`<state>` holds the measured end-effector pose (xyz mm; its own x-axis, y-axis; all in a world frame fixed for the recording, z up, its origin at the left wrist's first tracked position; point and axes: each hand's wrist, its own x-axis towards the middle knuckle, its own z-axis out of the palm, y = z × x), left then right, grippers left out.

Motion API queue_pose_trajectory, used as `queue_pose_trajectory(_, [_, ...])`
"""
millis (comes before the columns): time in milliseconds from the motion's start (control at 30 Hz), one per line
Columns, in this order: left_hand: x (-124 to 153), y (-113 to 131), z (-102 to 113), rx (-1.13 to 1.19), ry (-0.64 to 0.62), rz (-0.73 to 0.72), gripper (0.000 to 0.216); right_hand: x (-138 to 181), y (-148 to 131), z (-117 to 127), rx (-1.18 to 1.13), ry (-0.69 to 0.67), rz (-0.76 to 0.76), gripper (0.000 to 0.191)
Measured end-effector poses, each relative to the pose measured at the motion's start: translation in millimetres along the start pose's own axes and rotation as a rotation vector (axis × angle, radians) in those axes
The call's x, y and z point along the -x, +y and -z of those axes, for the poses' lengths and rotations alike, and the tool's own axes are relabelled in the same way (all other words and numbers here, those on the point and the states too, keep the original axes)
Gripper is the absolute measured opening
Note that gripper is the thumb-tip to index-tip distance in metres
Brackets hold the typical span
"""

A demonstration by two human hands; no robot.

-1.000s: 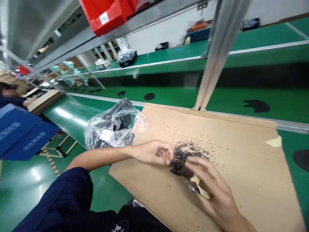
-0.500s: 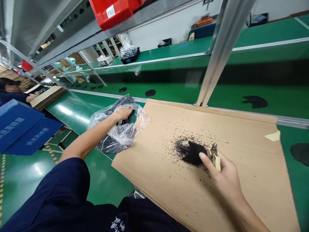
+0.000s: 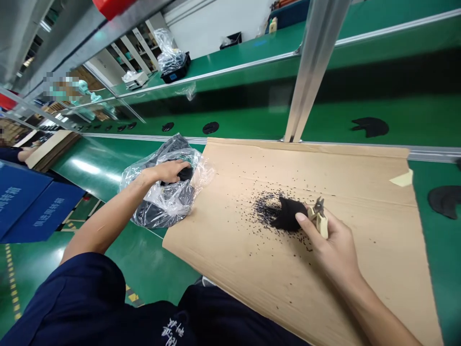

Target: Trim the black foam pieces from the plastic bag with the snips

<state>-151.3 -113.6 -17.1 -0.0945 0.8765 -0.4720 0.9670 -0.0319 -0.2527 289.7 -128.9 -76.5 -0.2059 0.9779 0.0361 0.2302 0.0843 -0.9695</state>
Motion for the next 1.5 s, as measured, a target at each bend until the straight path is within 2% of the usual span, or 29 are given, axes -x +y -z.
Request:
queue_pose_trajectory(200, [-5, 9, -1, 0.077, 0.058, -0.072, 0.05, -1, 0, 0, 0.026, 0.017, 0.007, 0.043])
queue_pose_trajectory(300, [-8, 13, 0, 0.09, 0.122, -0.022, 0.047, -1, 0, 0, 0.031, 0.015, 0.016, 0.044])
queue_pose_trajectory(400, [9, 18, 6, 0.085, 0.198, 0.037, 0.027, -2, 0, 1, 0.03, 0.038, 0.002, 0.042])
queue_pose_trajectory(467, [31, 29, 10, 0.095, 0.367, 0.024, 0.02, -2, 1, 1, 0.021, 0.044, -0.011, 0.037])
queue_pose_trajectory(533, [53, 52, 10, 0.149, 0.684, -0.065, 0.022, -1, 3, 1, -0.011, 0.042, -0.043, 0.035])
queue_pose_trajectory(600, [67, 85, 6, 0.24, 0.942, -0.229, 0.018, 2, 3, -1, -0.065, 0.032, -0.098, 0.037])
queue_pose_trajectory(667, [69, 124, 1, 0.327, 1.097, -0.399, 0.02, 5, 3, -5, -0.14, 0.022, -0.166, 0.038])
queue_pose_trajectory(767, [57, 184, -11, 0.416, 1.198, -0.595, 0.033, 10, 3, -12, -0.293, 0.003, -0.289, 0.039])
queue_pose_trajectory(867, [43, 228, -22, 0.533, 1.151, -0.757, 0.042, 14, 1, -16, -0.456, 0.012, -0.393, 0.042])
queue_pose_trajectory(967, [37, 246, -28, 0.729, 1.089, -0.77, 0.036, 16, -1, -16, -0.463, 0.038, -0.368, 0.044])
queue_pose_trajectory(1033, [36, 246, -29, 0.862, 1.051, -0.709, 0.025, 18, -3, -15, -0.36, 0.028, -0.303, 0.043])
queue_pose_trajectory(1200, [38, 242, -26, 1.077, 0.874, -0.636, 0.031, 22, -5, -17, -0.177, -0.018, -0.24, 0.039])
queue_pose_trajectory(1333, [37, 241, -28, 1.164, 0.888, -0.552, 0.018, 21, -1, -20, -0.146, -0.019, -0.26, 0.04])
queue_pose_trajectory(1400, [36, 241, -29, 1.233, 0.855, -0.501, 0.016, 20, 0, -21, -0.143, -0.008, -0.274, 0.041])
queue_pose_trajectory(1500, [33, 242, -31, 1.379, 0.692, -0.462, 0.019, 20, -1, -21, -0.117, -0.005, -0.265, 0.04])
